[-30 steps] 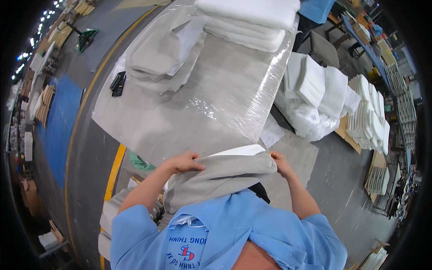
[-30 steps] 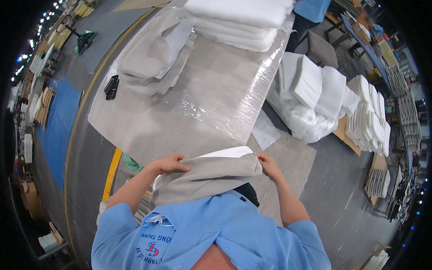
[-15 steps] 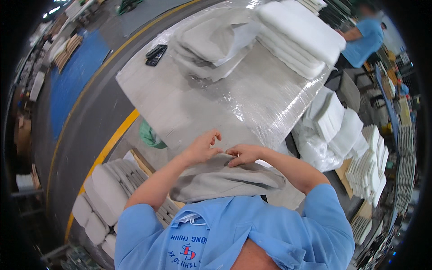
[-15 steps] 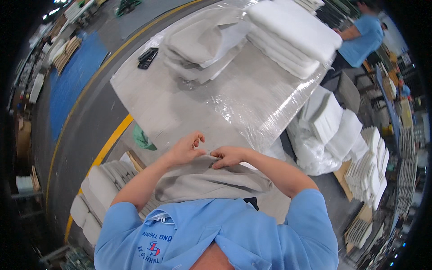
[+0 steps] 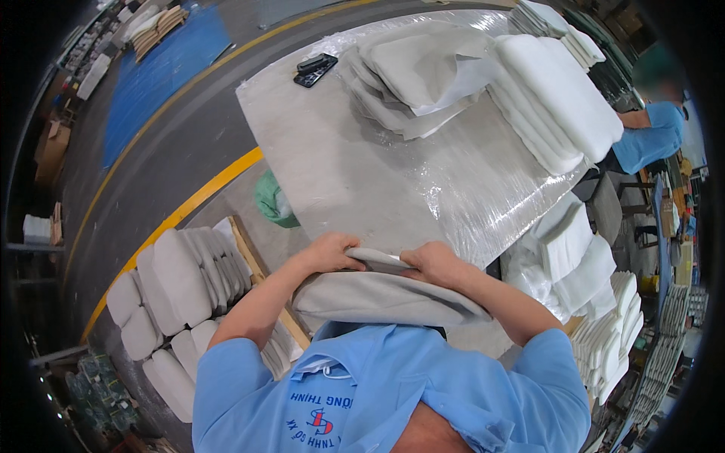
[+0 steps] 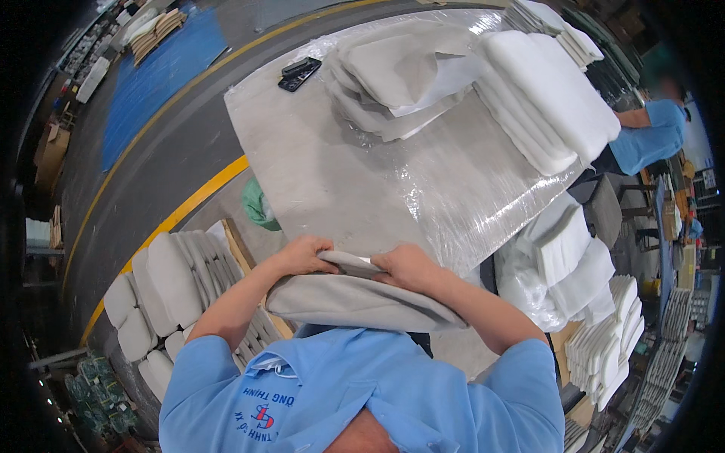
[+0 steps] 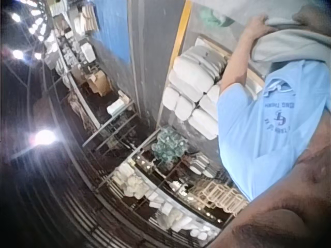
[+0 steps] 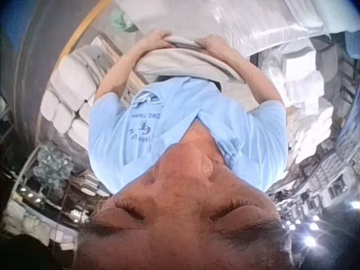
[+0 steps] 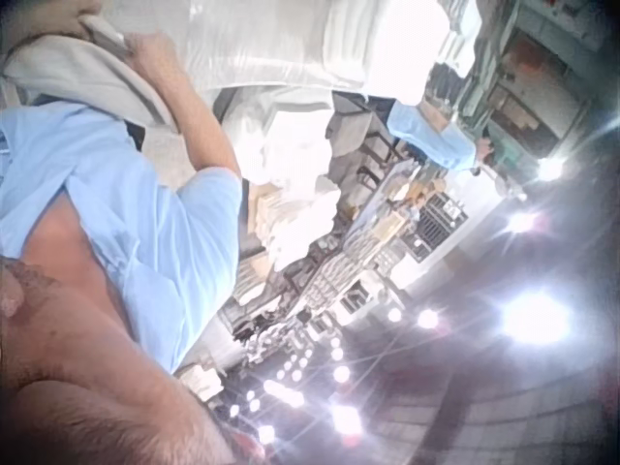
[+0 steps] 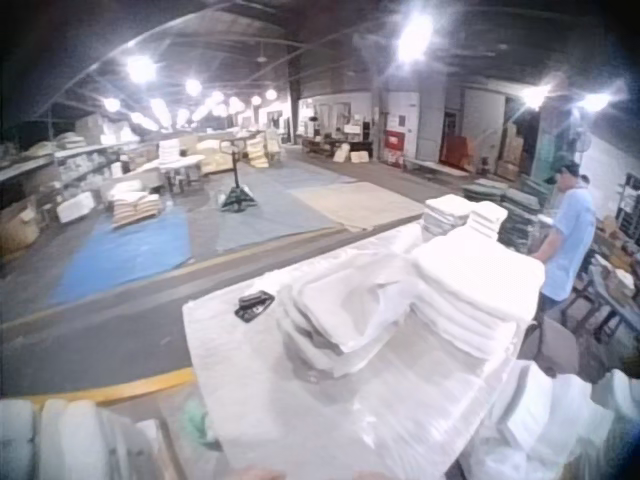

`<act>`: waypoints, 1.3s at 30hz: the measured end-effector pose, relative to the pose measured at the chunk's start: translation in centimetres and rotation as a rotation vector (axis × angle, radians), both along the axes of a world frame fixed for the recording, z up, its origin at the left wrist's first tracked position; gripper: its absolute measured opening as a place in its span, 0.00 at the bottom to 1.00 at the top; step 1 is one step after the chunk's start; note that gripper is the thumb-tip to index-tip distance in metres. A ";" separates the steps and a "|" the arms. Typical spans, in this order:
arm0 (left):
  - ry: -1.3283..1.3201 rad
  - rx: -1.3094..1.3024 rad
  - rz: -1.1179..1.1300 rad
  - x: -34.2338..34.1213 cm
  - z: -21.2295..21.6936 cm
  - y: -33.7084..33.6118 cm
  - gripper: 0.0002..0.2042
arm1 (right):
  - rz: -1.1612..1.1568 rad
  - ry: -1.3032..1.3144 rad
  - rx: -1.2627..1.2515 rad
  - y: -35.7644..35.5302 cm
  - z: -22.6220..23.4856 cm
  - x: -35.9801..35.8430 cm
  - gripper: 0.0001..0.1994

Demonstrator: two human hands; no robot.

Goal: The person repeatedly picks up white foam cushions and gray fabric covers, inserts the foam into the covers, and places the finished cushions on a nearby stack. The process is repeated multiple times in a warehouse setting.

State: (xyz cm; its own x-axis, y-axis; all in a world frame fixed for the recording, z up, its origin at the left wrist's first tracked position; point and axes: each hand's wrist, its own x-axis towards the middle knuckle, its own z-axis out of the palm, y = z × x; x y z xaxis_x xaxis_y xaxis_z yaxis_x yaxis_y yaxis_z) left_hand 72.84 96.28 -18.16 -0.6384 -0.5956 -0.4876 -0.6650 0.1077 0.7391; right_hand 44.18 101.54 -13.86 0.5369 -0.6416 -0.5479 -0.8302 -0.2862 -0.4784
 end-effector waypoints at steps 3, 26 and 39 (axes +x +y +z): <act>-0.091 0.029 -0.037 1.5 0.4 0.3 0.21 | 0.019 -0.401 -0.154 0.9 0.2 -0.6 0.18; 0.649 0.739 1.037 -2.1 -7.4 19.6 0.16 | -0.194 -0.620 0.118 -3.0 -2.8 -4.1 0.28; 0.784 0.925 1.448 -8.1 -4.7 14.3 0.17 | -0.428 -0.495 0.159 -0.5 -3.7 -2.7 0.17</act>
